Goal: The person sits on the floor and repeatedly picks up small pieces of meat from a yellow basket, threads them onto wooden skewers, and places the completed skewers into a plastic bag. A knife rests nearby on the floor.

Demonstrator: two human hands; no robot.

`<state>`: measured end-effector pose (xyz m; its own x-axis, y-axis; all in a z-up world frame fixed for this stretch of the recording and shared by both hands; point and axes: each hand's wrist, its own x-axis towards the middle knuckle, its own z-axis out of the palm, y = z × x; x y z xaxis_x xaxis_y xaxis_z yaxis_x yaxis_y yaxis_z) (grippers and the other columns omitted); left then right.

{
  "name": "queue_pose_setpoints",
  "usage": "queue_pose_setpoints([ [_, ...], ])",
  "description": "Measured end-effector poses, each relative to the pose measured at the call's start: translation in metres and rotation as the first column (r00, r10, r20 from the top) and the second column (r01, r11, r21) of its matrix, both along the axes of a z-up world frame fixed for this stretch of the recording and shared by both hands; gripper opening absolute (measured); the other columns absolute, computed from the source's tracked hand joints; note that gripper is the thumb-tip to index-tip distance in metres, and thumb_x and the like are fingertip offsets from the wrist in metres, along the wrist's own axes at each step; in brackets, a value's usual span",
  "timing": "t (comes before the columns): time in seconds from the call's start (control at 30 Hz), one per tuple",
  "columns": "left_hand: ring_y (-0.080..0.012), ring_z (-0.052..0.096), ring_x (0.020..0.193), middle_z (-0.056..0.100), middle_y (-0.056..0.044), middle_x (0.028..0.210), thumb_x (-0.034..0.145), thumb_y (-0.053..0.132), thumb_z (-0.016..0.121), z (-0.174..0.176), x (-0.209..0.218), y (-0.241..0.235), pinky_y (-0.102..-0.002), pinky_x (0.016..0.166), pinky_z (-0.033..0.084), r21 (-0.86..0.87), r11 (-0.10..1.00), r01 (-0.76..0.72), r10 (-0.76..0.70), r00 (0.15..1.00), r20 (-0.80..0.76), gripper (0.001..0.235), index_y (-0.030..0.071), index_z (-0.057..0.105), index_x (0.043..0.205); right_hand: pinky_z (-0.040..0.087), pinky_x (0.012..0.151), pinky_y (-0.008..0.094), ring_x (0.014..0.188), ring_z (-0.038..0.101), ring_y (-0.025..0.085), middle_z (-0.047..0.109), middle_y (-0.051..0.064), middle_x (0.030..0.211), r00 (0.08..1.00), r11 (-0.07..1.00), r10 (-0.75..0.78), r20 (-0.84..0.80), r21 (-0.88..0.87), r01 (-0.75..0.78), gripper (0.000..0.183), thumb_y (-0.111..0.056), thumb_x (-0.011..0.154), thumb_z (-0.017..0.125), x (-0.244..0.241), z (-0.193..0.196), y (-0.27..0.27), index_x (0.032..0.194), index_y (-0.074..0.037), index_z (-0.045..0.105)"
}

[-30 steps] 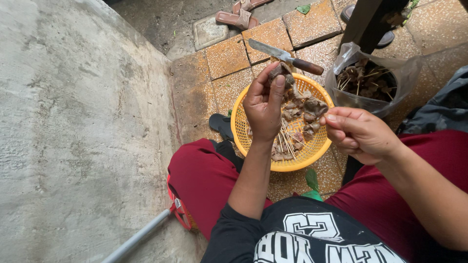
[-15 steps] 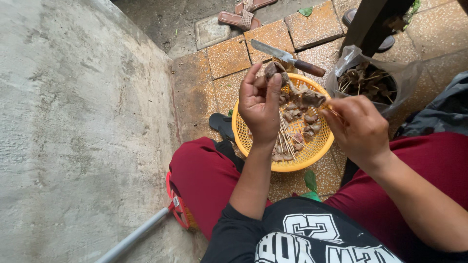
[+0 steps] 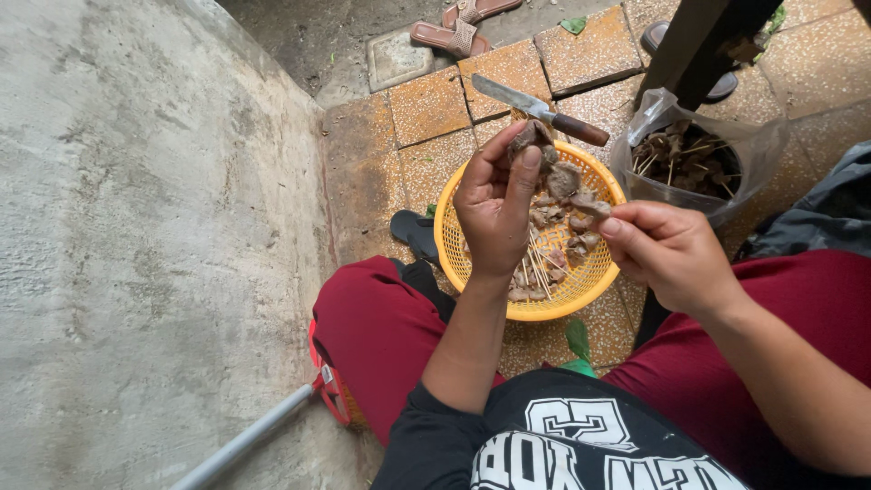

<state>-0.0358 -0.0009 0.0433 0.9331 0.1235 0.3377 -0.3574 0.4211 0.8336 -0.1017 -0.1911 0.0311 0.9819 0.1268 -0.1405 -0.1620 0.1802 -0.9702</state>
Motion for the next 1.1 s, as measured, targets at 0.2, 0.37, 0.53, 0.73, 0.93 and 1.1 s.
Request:
queue_pose_setpoints([
  [0.2, -0.0086, 0.07, 0.101, 0.073, -0.007, 0.118, 0.105, 0.009, 0.069, -0.003, 0.0, -0.005, -0.024, 0.09, 0.06, -0.075, 0.995, 0.061, -0.063, 0.998, -0.026, 0.033, -0.001, 0.063, 0.136, 0.028, 0.039, 0.019, 0.045, 0.038, 0.003, 0.057, 0.0, 0.068, 0.96, 0.949, 0.173, -0.221, 0.299, -0.103, 0.019, -0.015, 0.102, 0.06, 0.009, -0.016, -0.024, 0.107, 0.002, 0.067],
  [0.37, -0.0075, 0.069, 0.097, 0.073, -0.009, 0.115, 0.106, 0.007, 0.07, -0.007, -0.001, -0.006, -0.023, 0.09, 0.058, 0.058, 0.998, 0.013, -0.014, 1.0, 0.013, 0.033, -0.003, 0.063, 0.138, 0.029, 0.039, 0.019, 0.046, 0.04, 0.003, 0.058, 0.001, 0.068, 0.946, 0.936, 0.223, -0.234, 0.322, -0.141, 0.016, -0.014, 0.104, 0.059, 0.015, -0.014, -0.025, 0.105, 0.0, 0.067],
  [0.53, -0.0082, 0.069, 0.102, 0.072, -0.008, 0.118, 0.109, 0.012, 0.069, -0.016, 0.01, -0.003, -0.022, 0.092, 0.059, 0.103, 0.989, -0.109, 0.099, 0.99, 0.1, 0.031, -0.002, 0.061, 0.136, 0.045, 0.055, 0.024, 0.064, 0.057, 0.008, 0.065, 0.005, 0.083, 0.924, 0.832, 0.069, 0.376, -0.532, 0.155, 0.019, -0.016, 0.1, 0.069, 0.01, -0.002, -0.012, 0.112, -0.002, 0.073],
  [0.73, -0.0108, 0.067, 0.102, 0.071, -0.011, 0.114, 0.1, 0.018, 0.072, -0.033, 0.031, -0.003, -0.022, 0.088, 0.055, 0.122, 0.991, 0.063, -0.048, 0.991, -0.122, 0.069, 0.002, 0.035, 0.157, 0.057, 0.07, 0.03, 0.08, 0.069, 0.017, 0.075, 0.01, 0.099, 0.789, 0.412, 0.065, 0.611, -0.736, 0.537, 0.011, -0.009, 0.112, 0.069, 0.011, 0.012, -0.049, 0.12, -0.009, 0.075],
  [0.93, -0.0122, 0.065, 0.1, 0.068, -0.015, 0.117, 0.098, 0.018, 0.075, -0.05, 0.057, 0.009, -0.023, 0.086, 0.055, 0.184, 0.978, 0.095, -0.057, 0.977, -0.205, 0.076, 0.002, 0.033, 0.159, 0.053, 0.05, 0.025, 0.068, 0.071, 0.02, 0.075, 0.018, 0.095, 0.858, -0.011, -0.034, 0.513, -0.859, 0.513, 0.017, 0.001, 0.108, 0.062, 0.022, 0.027, -0.129, 0.121, 0.002, 0.073],
  [1.1, -0.0112, 0.067, 0.1, 0.069, -0.013, 0.117, 0.097, 0.017, 0.075, -0.064, 0.064, 0.012, -0.023, 0.086, 0.056, 0.246, 0.957, 0.152, -0.088, 0.964, -0.25, 0.071, 0.003, 0.039, 0.155, 0.052, 0.047, 0.038, 0.056, 0.065, 0.026, 0.076, 0.016, 0.091, 0.966, 0.108, -0.248, 0.073, -0.989, 0.103, 0.028, -0.008, 0.107, 0.056, 0.054, -0.007, -0.159, 0.129, -0.006, 0.072],
])
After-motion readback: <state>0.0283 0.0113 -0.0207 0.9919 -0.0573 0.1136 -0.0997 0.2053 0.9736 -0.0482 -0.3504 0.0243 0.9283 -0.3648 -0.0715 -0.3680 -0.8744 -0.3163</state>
